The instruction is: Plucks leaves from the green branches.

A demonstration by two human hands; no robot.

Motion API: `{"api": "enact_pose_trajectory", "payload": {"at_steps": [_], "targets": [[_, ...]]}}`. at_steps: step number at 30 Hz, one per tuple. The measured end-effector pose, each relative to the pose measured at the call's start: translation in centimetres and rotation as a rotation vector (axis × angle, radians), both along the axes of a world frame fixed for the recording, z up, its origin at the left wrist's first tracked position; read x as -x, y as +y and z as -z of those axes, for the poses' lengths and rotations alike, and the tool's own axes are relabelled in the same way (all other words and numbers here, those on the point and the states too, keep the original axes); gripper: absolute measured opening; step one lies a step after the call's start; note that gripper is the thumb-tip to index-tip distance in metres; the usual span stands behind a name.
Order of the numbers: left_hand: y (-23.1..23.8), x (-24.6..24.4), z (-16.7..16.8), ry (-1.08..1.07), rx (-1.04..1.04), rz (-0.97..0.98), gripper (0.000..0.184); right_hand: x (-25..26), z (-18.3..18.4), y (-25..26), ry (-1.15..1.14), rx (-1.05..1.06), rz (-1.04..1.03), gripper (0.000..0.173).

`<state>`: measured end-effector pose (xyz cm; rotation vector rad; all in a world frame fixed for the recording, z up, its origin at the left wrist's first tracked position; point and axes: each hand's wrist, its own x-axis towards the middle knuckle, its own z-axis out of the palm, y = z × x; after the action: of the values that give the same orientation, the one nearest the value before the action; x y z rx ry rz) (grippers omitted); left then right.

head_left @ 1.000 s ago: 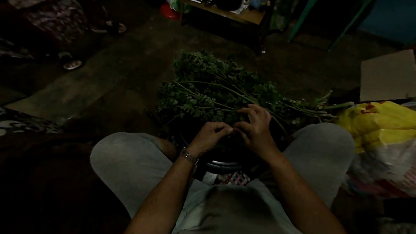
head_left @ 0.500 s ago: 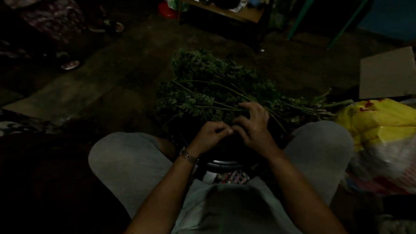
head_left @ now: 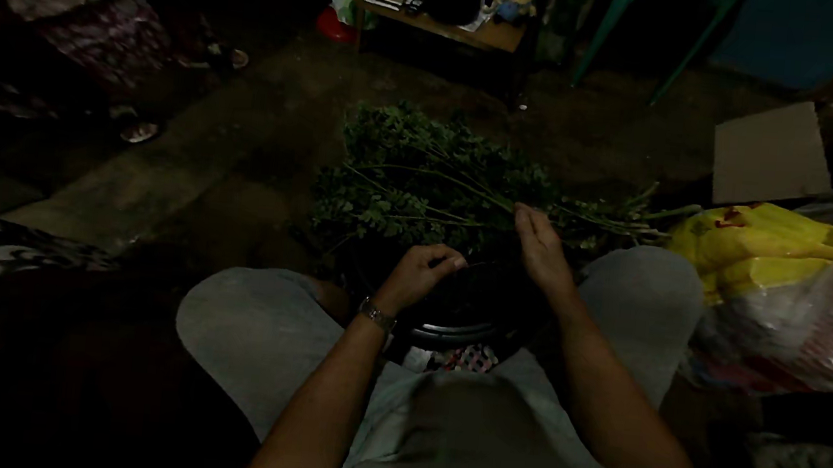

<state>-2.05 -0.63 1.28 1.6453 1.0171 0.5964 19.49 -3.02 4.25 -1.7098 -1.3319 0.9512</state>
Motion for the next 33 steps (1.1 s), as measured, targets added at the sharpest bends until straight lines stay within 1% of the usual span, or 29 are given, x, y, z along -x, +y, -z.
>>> {"api": "enact_pose_trajectory", "payload": {"at_steps": [1,3,7,9,14,20,21,24,28,31,33], "targets": [[0.0,0.0,0.0,-0.012,0.019,-0.001,0.019,0.2,-0.4,0.0,0.093,0.094,-0.033,0.051],[0.0,0.1,-0.1,-0.030,0.039,0.013,0.020,0.6,-0.4,-0.1,0.231,0.169,-0.084,0.046],[0.0,0.1,0.1,-0.064,0.061,0.033,0.019,1.5,0.1,-0.3,0.393,0.103,-0.105,0.017],[-0.1,0.1,0.1,-0.079,0.079,0.040,0.020,1.7,0.1,-0.4,0.414,0.083,-0.098,0.012],[-0.3,-0.5,-0.3,-0.078,0.097,-0.022,0.020,1.8,0.5,-0.5,0.416,0.033,-0.106,0.010],[-0.5,-0.7,0.0,-0.140,0.089,-0.100,0.019,1.7,0.6,-0.6,0.411,-0.001,-0.139,0.009],[-0.5,-0.7,-0.1,-0.146,0.085,-0.107,0.019,1.7,0.5,-0.6,0.417,-0.002,-0.143,0.011],[-0.6,-0.6,-0.4,-0.142,0.080,-0.120,0.018,1.6,-0.2,-0.9,0.400,0.036,-0.138,0.024],[-0.6,-0.4,-0.7,-0.121,0.066,-0.120,0.018,1.3,0.1,-0.8,0.406,0.005,-0.087,0.018],[-0.6,-0.3,-0.7,-0.133,0.065,-0.120,0.017,1.5,0.2,-0.7,0.301,-0.021,-0.049,0.019],[-0.6,-0.3,-0.7,-0.128,0.058,-0.115,0.016,1.5,0.6,-0.8,0.191,-0.085,-0.037,0.022]]}}
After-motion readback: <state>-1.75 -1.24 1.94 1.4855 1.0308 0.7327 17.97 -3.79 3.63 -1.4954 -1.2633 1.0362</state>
